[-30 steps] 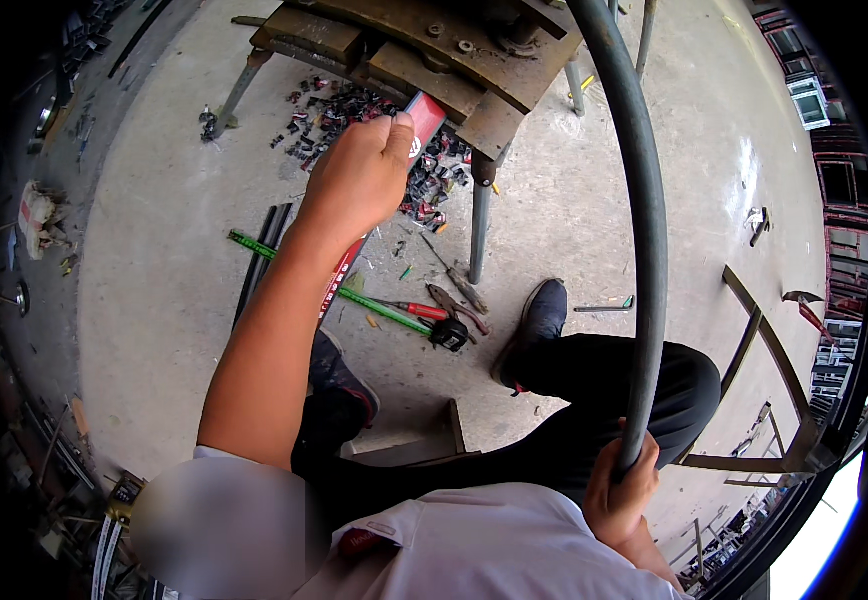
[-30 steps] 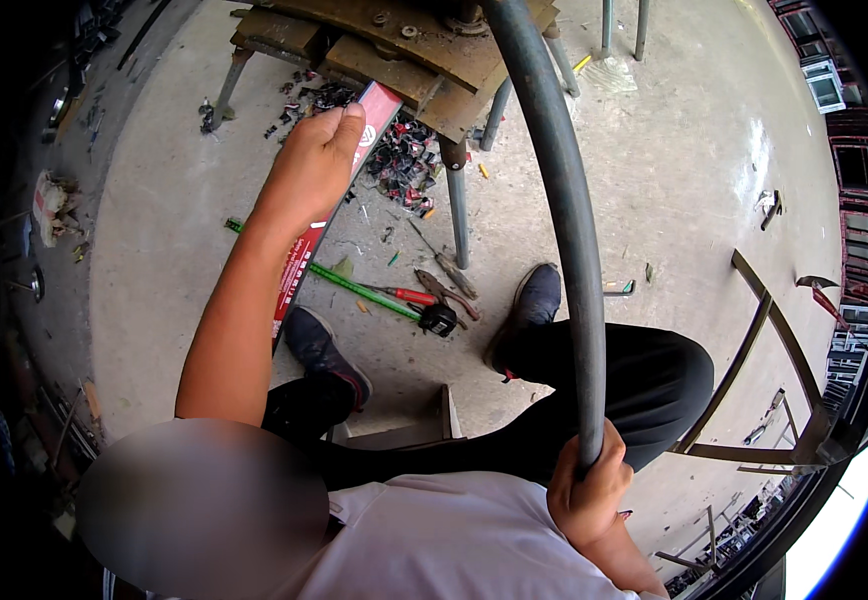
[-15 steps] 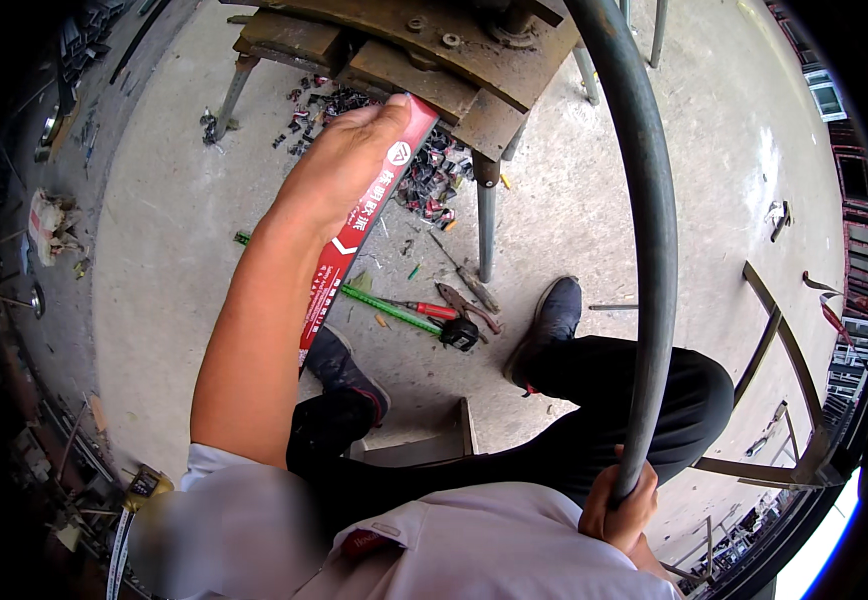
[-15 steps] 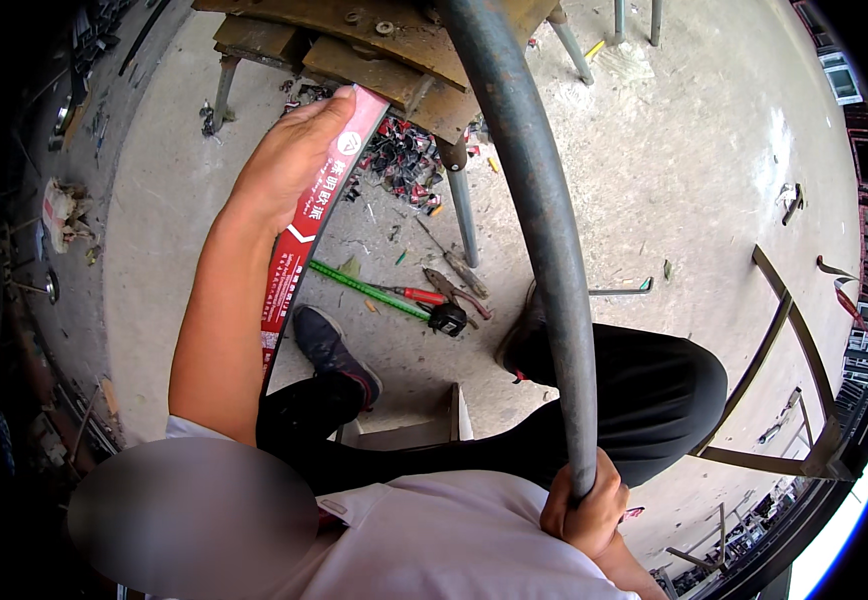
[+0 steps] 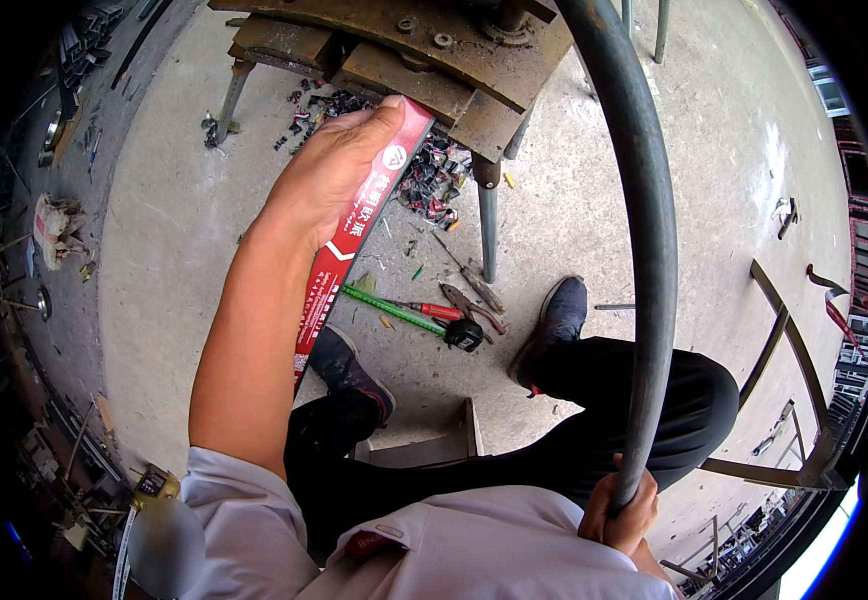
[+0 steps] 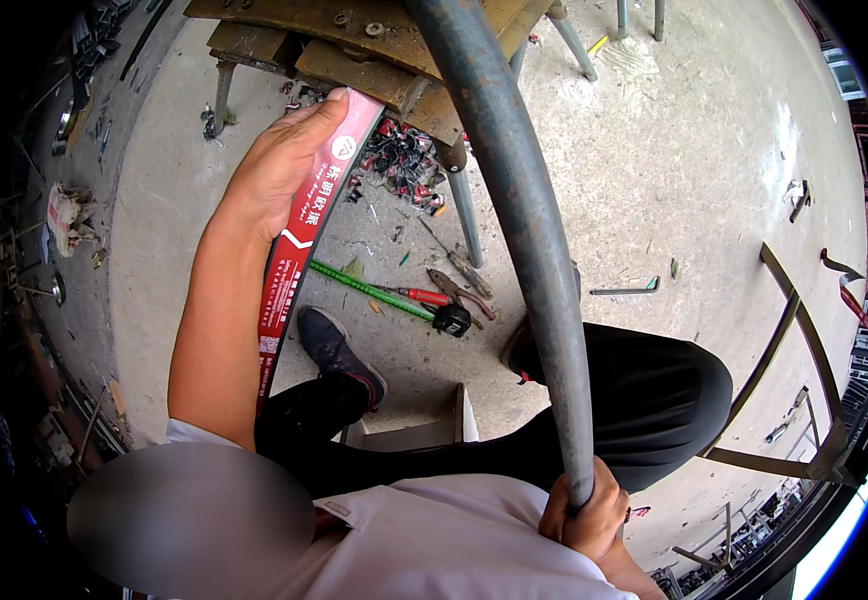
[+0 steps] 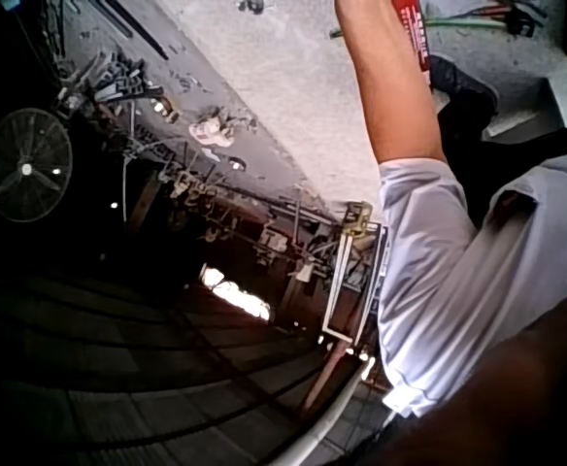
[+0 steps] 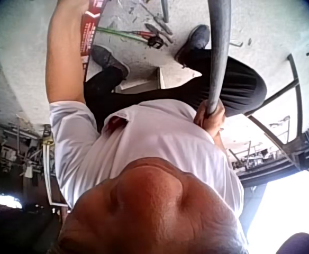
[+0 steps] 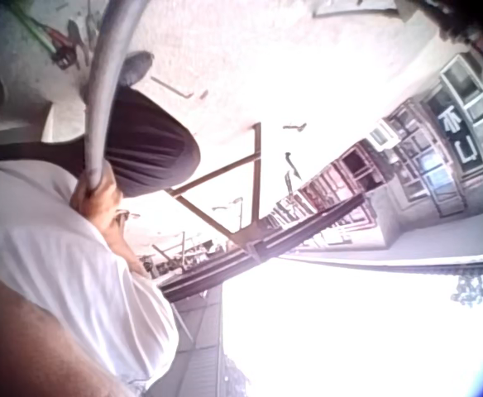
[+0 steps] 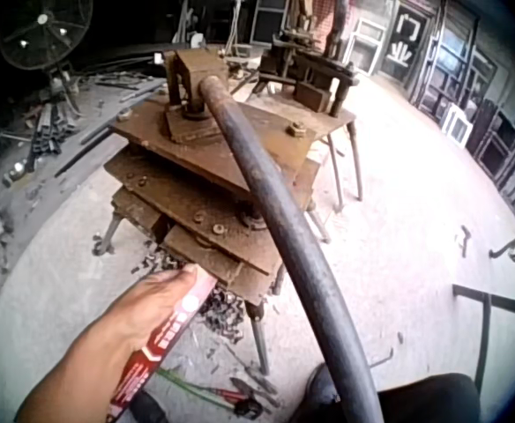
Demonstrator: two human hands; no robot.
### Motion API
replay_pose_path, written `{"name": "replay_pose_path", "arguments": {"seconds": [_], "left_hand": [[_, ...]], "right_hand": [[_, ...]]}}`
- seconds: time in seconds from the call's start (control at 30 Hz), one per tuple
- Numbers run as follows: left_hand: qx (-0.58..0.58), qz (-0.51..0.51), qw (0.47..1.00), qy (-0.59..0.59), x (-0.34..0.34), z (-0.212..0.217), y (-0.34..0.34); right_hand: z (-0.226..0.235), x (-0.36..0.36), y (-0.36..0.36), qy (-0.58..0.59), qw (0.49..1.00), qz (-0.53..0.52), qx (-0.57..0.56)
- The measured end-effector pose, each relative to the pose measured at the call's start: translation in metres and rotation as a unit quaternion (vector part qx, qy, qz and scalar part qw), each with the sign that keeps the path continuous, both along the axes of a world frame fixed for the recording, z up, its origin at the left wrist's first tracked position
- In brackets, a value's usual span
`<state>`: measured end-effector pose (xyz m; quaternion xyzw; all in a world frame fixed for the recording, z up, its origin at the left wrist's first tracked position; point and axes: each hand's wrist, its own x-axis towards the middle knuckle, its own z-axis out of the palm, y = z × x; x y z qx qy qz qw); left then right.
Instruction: The person sits on the floor and assembles a long metal profile by inserting a black rubber seal into its groove. They use a metal bending machine to curve the profile and wear gloves while handling the components.
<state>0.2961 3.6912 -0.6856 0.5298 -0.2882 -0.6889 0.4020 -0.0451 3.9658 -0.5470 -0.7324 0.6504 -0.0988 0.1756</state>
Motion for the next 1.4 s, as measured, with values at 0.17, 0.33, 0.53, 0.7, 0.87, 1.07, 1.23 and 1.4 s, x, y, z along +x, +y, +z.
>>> {"name": "replay_pose_path", "arguments": {"seconds": [0.17, 0.33, 0.53, 0.7, 0.87, 1.07, 1.23, 1.4], "left_hand": [[-0.003, -0.005, 1.000, -0.002, 0.000, 0.000, 0.000], [-0.014, -0.004, 1.000, -0.005, -0.002, 0.003, 0.001], [-0.012, -0.012, 1.000, -0.010, 0.000, -0.001, 0.000], [0.000, -0.006, 1.000, -0.016, -0.001, 0.003, 0.001], [0.003, -0.010, 0.999, 0.033, 0.007, -0.004, -0.002], [0.026, -0.031, 0.999, 0.007, 0.006, 0.005, -0.003], [0.087, -0.102, 0.991, -0.026, 0.010, 0.012, -0.004], [0.094, -0.138, 0.986, 0.006, 0.012, 0.011, -0.005]], "right_hand": [[0.000, -0.001, -0.001, -0.006, 1.000, 0.010, -0.006], [-0.001, -0.001, -0.001, -0.008, 1.000, 0.014, -0.007], [-0.001, -0.002, 0.000, -0.017, 1.000, 0.006, -0.003], [-0.001, -0.002, 0.000, -0.017, 1.000, 0.008, -0.008], [-0.001, -0.003, 0.004, -0.015, 1.000, -0.011, 0.005], [-0.001, -0.001, 0.003, 0.003, 1.000, -0.002, -0.007], [-0.001, 0.000, 0.003, -0.005, 1.000, -0.006, -0.001], [0.000, -0.001, 0.004, -0.006, 1.000, -0.010, 0.009]]}}
